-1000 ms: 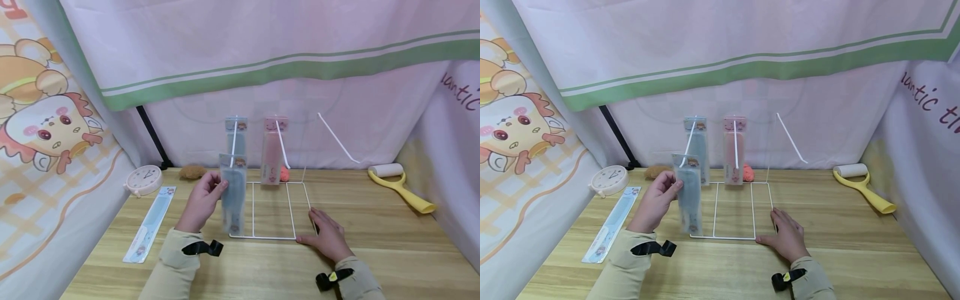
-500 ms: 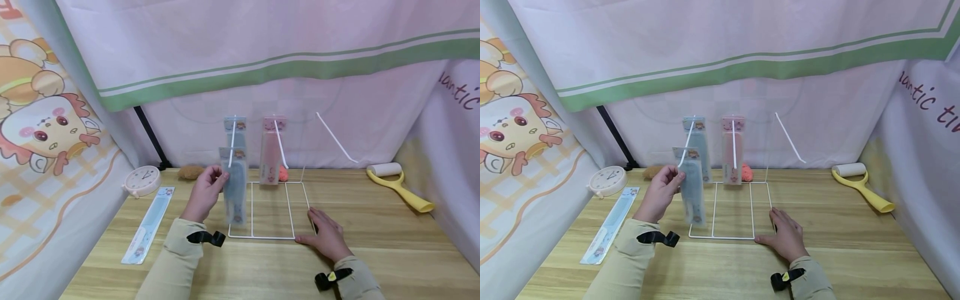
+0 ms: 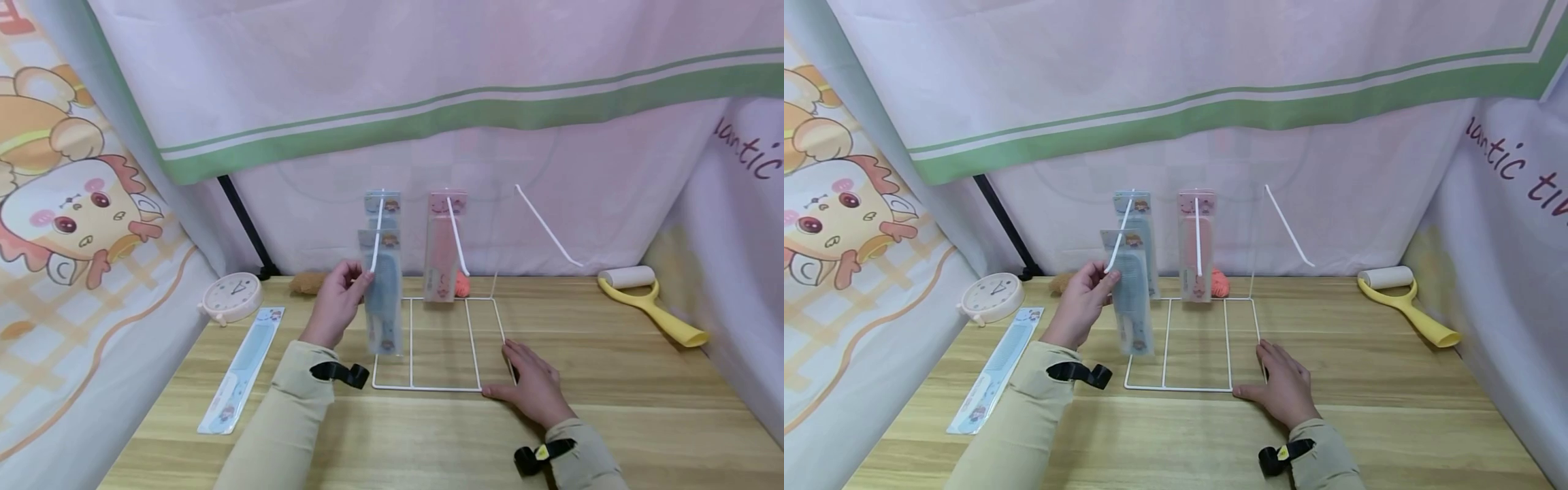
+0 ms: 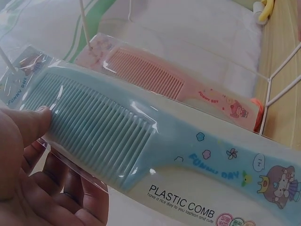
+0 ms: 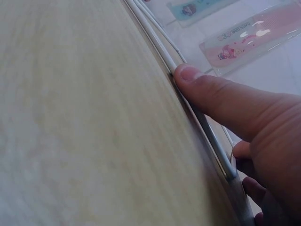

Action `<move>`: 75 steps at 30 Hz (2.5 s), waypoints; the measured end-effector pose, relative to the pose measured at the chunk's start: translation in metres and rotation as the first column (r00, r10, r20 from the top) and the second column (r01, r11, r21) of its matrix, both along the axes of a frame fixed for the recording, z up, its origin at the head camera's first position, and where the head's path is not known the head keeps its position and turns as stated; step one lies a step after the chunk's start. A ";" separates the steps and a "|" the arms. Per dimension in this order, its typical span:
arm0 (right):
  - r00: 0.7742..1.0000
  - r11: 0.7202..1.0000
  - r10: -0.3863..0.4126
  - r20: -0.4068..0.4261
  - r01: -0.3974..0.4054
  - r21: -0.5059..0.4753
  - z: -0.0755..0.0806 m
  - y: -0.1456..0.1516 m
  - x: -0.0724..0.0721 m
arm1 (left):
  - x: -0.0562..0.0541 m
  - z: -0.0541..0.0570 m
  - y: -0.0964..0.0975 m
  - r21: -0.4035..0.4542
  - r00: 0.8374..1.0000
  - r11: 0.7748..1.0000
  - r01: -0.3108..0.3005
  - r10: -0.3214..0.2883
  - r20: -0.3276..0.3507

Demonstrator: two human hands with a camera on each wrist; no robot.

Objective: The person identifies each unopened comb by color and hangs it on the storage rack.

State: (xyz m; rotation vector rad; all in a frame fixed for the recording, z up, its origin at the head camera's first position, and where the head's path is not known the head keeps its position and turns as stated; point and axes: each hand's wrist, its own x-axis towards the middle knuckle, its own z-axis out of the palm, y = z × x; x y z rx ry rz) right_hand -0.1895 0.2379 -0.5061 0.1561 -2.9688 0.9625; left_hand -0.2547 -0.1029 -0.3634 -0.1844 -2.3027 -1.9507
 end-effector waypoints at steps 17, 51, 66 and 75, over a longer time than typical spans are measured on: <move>0.999 1.000 -0.004 0.054 0.004 -0.003 -0.001 0.002 -0.002 | -0.025 0.001 0.005 0.003 0.999 0.999 -0.046 0.046 -0.013; 0.999 1.000 -0.007 0.043 0.008 -0.015 0.001 0.002 -0.001 | -0.073 0.025 0.011 -0.111 0.987 0.988 -0.110 0.122 0.106; 0.999 1.000 -0.007 0.040 0.007 -0.008 -0.001 0.003 -0.002 | -0.083 0.018 0.011 -0.135 0.987 0.983 -0.127 0.138 0.080; 1.000 1.000 0.001 0.022 -0.001 -0.006 -0.001 0.002 -0.003 | -0.081 -0.002 -0.003 -0.168 0.984 0.975 -0.142 0.157 0.080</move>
